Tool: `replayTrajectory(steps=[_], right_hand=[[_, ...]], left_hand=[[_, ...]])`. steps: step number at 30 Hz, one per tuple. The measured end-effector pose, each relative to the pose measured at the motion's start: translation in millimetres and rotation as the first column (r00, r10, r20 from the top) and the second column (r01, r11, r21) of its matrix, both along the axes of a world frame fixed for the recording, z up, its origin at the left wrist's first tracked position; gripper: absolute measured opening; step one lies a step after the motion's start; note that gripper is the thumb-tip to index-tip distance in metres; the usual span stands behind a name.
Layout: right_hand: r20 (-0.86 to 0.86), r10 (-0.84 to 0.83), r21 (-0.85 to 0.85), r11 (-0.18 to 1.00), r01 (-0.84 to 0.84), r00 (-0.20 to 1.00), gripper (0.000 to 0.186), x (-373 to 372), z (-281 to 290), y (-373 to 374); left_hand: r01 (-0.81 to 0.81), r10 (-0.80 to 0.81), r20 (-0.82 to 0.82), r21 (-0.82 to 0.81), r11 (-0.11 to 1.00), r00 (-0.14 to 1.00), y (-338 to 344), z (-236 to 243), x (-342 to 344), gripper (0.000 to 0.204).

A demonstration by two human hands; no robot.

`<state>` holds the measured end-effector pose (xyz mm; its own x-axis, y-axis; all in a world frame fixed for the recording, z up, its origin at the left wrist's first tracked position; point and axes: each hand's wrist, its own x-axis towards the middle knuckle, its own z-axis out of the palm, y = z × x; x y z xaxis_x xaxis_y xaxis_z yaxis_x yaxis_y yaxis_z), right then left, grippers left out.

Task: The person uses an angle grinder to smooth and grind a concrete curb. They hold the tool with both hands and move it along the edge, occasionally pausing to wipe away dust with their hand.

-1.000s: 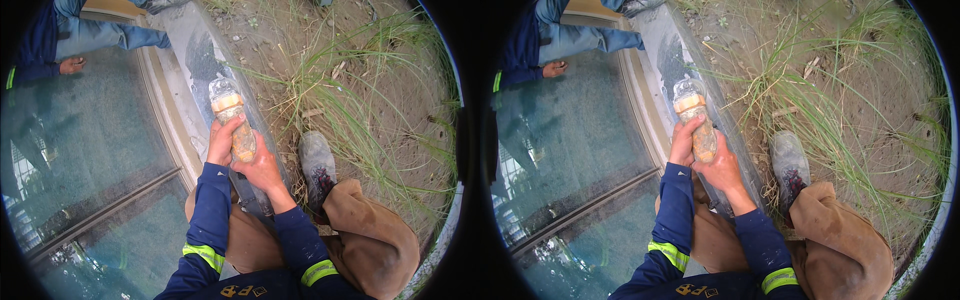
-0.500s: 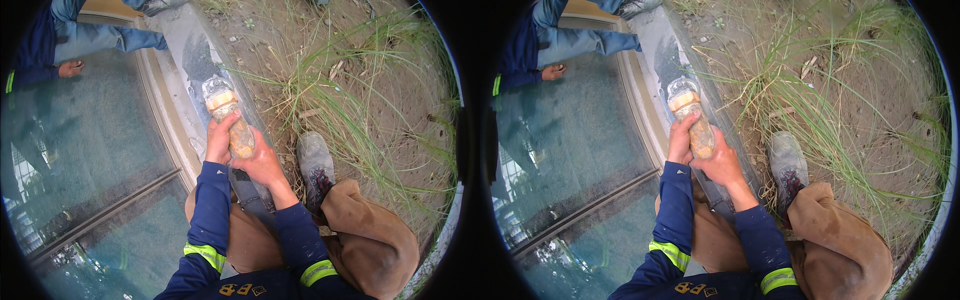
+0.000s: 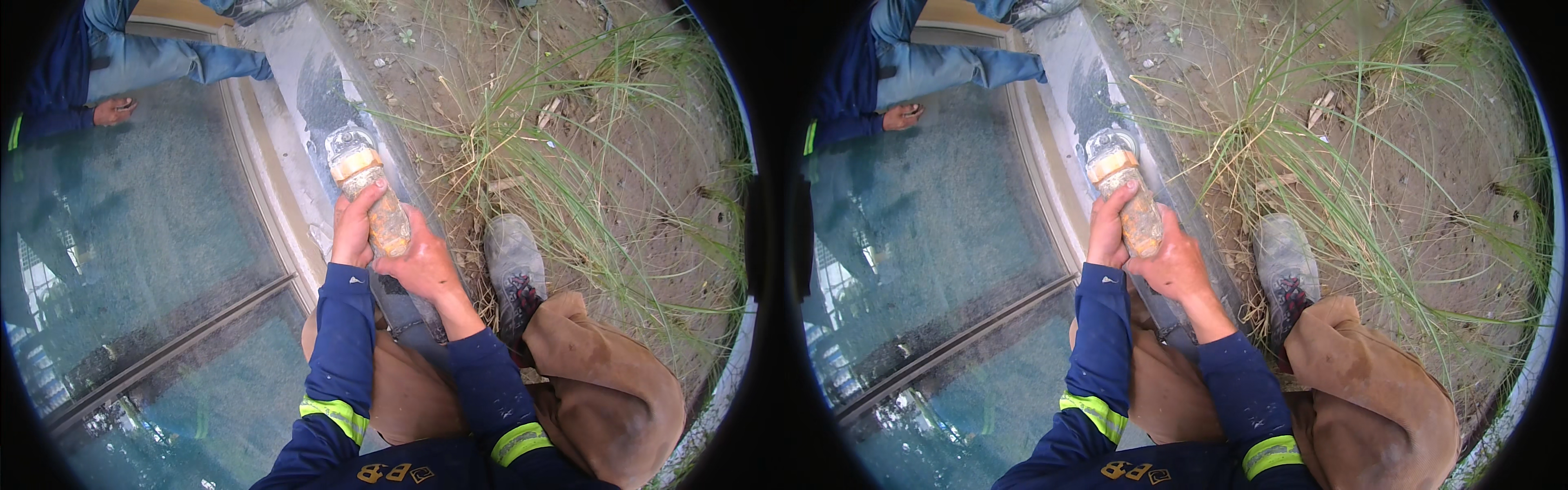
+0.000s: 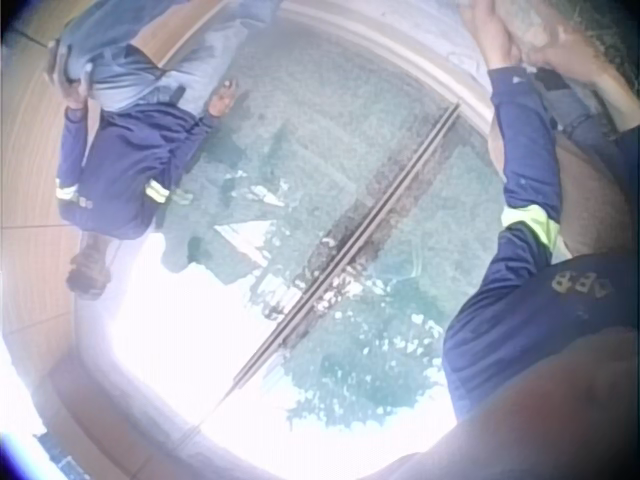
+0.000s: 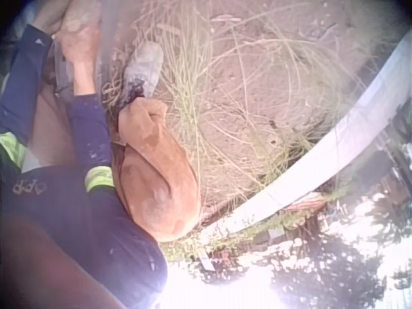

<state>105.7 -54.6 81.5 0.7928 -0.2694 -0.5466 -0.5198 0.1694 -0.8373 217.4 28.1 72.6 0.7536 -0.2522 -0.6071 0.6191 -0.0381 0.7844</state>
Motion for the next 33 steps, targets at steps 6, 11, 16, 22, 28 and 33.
replayTrajectory(steps=[6, 11, 16, 22, 28, 33], right_hand=[[0.004, -0.043, -0.014, 0.999, 0.043, 0.999, 0.093, -1.0, 1.9, 15.8], [0.005, -0.066, -0.026, 0.997, 0.067, 0.998, 0.093, -6.3, -2.8, 19.1], [-0.033, 0.031, 0.003, 1.0, -0.031, 0.999, 0.092, -9.1, 3.8, 12.8], [0.008, -0.089, 0.007, 0.996, 0.089, 0.996, 0.091, -16.4, -5.3, 22.3], [-0.031, 0.003, 0.017, 1.0, -0.002, 1.0, 0.092, -18.0, 2.8, 16.4], [-0.001, -0.094, 0.012, 0.995, 0.094, 0.996, 0.095, -24.4, -4.8, 23.0]], left_hand=[[0.054, -0.054, -0.031, -0.006, 0.999, 0.998, 14.2, -2.3, 3.5, 0.028], [0.043, -0.045, -0.019, -0.066, 0.997, 0.999, 12.7, -5.5, -2.4, 0.028], [-0.01, 0.01, -0.005, -0.016, 1.0, 1.0, 16.2, -3.8, -11.1, 0.028], [0.041, -0.041, -0.011, -0.022, 0.999, 0.999, 14.0, -3.3, -12.7, 0.029], [0.014, -0.014, -0.021, -0.013, 1.0, 1.0, 15.2, 1.9, -17.6, 0.029], [0.042, -0.042, 0.002, -0.021, 0.999, 0.999, 10.2, 0.3, -19.9, 0.03]])
